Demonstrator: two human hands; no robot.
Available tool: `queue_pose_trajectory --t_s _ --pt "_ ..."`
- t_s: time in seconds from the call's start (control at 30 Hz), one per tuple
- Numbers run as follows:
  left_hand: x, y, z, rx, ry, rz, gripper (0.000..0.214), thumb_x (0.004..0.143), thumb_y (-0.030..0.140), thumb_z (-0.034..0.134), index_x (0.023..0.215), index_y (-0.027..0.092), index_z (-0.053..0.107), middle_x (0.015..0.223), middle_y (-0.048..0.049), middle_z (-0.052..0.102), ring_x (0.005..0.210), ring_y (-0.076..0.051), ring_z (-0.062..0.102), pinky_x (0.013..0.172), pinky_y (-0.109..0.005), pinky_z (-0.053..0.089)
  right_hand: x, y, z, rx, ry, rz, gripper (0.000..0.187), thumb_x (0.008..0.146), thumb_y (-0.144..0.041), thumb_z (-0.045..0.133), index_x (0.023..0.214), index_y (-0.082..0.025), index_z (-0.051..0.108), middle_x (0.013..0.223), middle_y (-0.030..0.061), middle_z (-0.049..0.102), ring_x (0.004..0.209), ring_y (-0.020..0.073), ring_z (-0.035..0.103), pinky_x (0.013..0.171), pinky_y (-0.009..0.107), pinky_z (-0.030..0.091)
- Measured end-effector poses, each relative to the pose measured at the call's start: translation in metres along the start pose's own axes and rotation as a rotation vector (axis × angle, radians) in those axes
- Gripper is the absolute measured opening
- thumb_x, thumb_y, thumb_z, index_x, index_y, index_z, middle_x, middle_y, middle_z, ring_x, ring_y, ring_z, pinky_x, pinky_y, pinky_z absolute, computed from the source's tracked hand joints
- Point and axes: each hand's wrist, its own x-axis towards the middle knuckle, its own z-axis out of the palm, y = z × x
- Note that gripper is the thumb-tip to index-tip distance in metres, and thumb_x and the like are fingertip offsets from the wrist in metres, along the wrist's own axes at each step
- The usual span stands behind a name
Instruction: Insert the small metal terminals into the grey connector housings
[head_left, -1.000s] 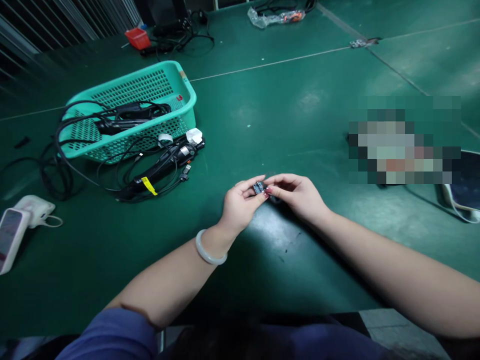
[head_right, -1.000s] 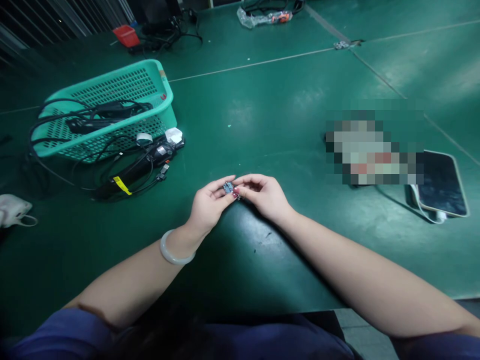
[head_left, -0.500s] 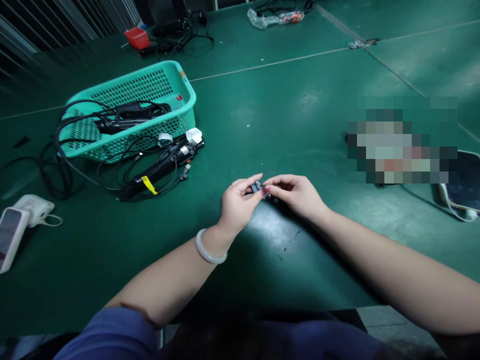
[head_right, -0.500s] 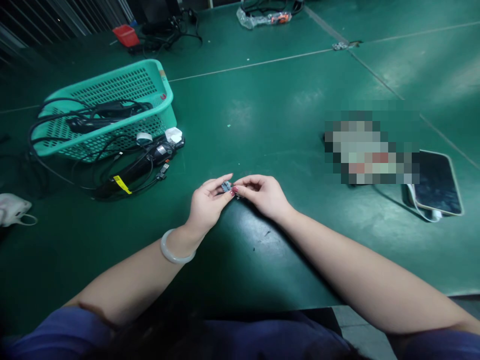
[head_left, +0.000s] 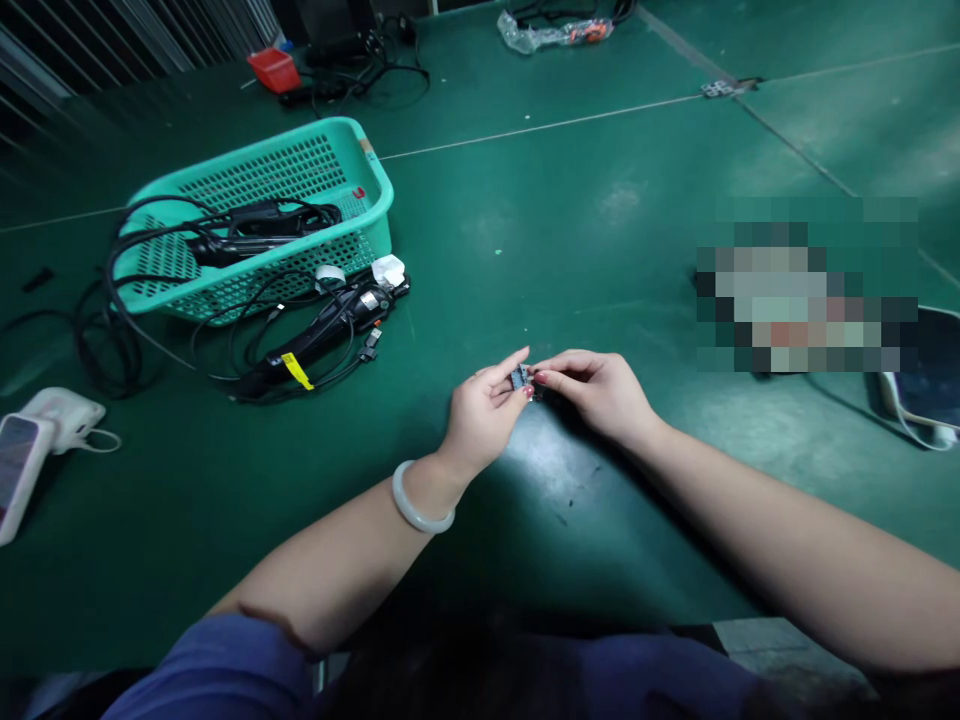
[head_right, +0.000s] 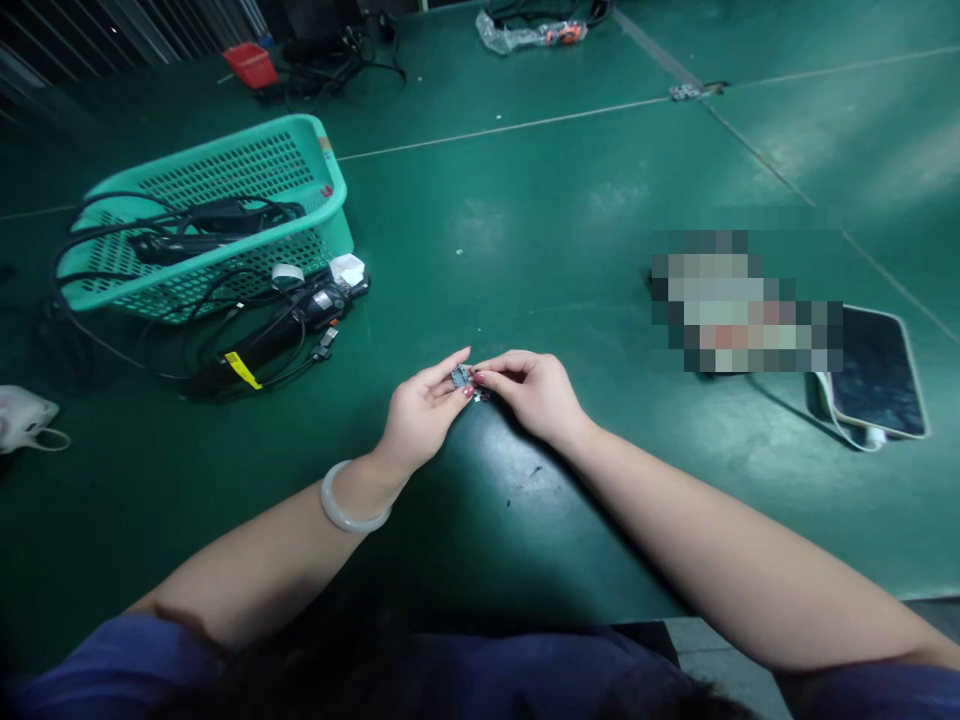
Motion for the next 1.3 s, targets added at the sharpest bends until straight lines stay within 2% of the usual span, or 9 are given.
queue_pose_trajectory --t_s 0.17,0.43,0.67,0.77,1.0,1.17,1.3 --pt "-0.0016 0.0027 0.0003 0.019 -0.055 -0.031 0.051 0.079 0.013 0.059 0.130 0.012 0.052 0.114 -0.0118 0.069 0.105 -0.020 0.065 0.100 -0.033 0.049 -0.0003 0.0016 0.0008 -0.138 0.047 -0.149 0.014 0.077 -0.029 0.065 0.082 -0.021 0.075 0.082 0.0048 0.073 0.077 0.0183 0.065 0.075 0.033 0.050" --pt "-0.0024 0.0012 -0.0009 0.059 -0.059 -0.009 0.049 0.080 0.018 0.060 0.128 0.016 0.054 0.116 -0.0083 0.068 0.103 -0.020 0.066 0.098 -0.032 0.051 -0.0004 0.0023 0.0014 -0.156 0.064 -0.171 0.013 0.077 -0.031 0.065 0.081 -0.024 0.076 0.082 0.0045 0.069 0.078 0.0185 0.063 0.075 0.036 0.049" --pt "-0.0030 0.0004 -0.0009 0.082 -0.063 0.023 0.047 0.080 0.018 0.059 0.127 0.015 0.055 0.117 -0.0088 0.068 0.104 -0.020 0.066 0.097 -0.032 0.052 -0.0018 -0.0002 0.0019 -0.173 0.071 -0.187 0.013 0.077 -0.029 0.066 0.079 -0.020 0.074 0.080 0.0054 0.067 0.076 0.0177 0.061 0.071 0.034 0.047" --pt "-0.0037 -0.0026 -0.0020 0.093 -0.051 0.067 0.046 0.080 0.020 0.061 0.126 0.018 0.057 0.116 -0.0065 0.069 0.106 -0.020 0.065 0.098 -0.034 0.051 -0.0020 -0.0012 0.0032 -0.151 0.075 -0.172 0.014 0.076 -0.032 0.066 0.076 -0.020 0.072 0.080 0.0053 0.067 0.076 0.0176 0.060 0.070 0.033 0.047" --pt "-0.0049 -0.0026 -0.0015 0.068 -0.061 0.077 0.048 0.080 0.022 0.062 0.127 0.019 0.056 0.116 -0.0078 0.068 0.109 -0.022 0.064 0.099 -0.035 0.051 -0.0023 -0.0024 0.0053 -0.022 0.050 -0.019 0.020 0.073 -0.040 0.068 0.074 -0.019 0.068 0.079 0.0050 0.065 0.079 0.0183 0.060 0.074 0.034 0.047" --pt "-0.0050 -0.0021 -0.0018 0.052 -0.076 0.080 0.046 0.081 0.023 0.062 0.127 0.021 0.056 0.124 -0.0078 0.064 0.113 -0.022 0.062 0.103 -0.036 0.047 -0.0018 -0.0030 0.0044 -0.001 0.037 -0.031 0.021 0.071 -0.040 0.069 0.073 -0.020 0.069 0.079 0.0054 0.065 0.078 0.0187 0.059 0.075 0.035 0.047" --pt "-0.0054 -0.0041 -0.0026 0.036 -0.092 0.090 0.045 0.080 0.023 0.063 0.125 0.021 0.058 0.126 -0.0069 0.063 0.115 -0.021 0.061 0.106 -0.035 0.045 0.0008 -0.0032 0.0009 0.023 0.001 -0.023 0.027 0.067 -0.047 0.072 0.070 -0.020 0.070 0.077 0.0049 0.066 0.077 0.0187 0.060 0.075 0.035 0.047"
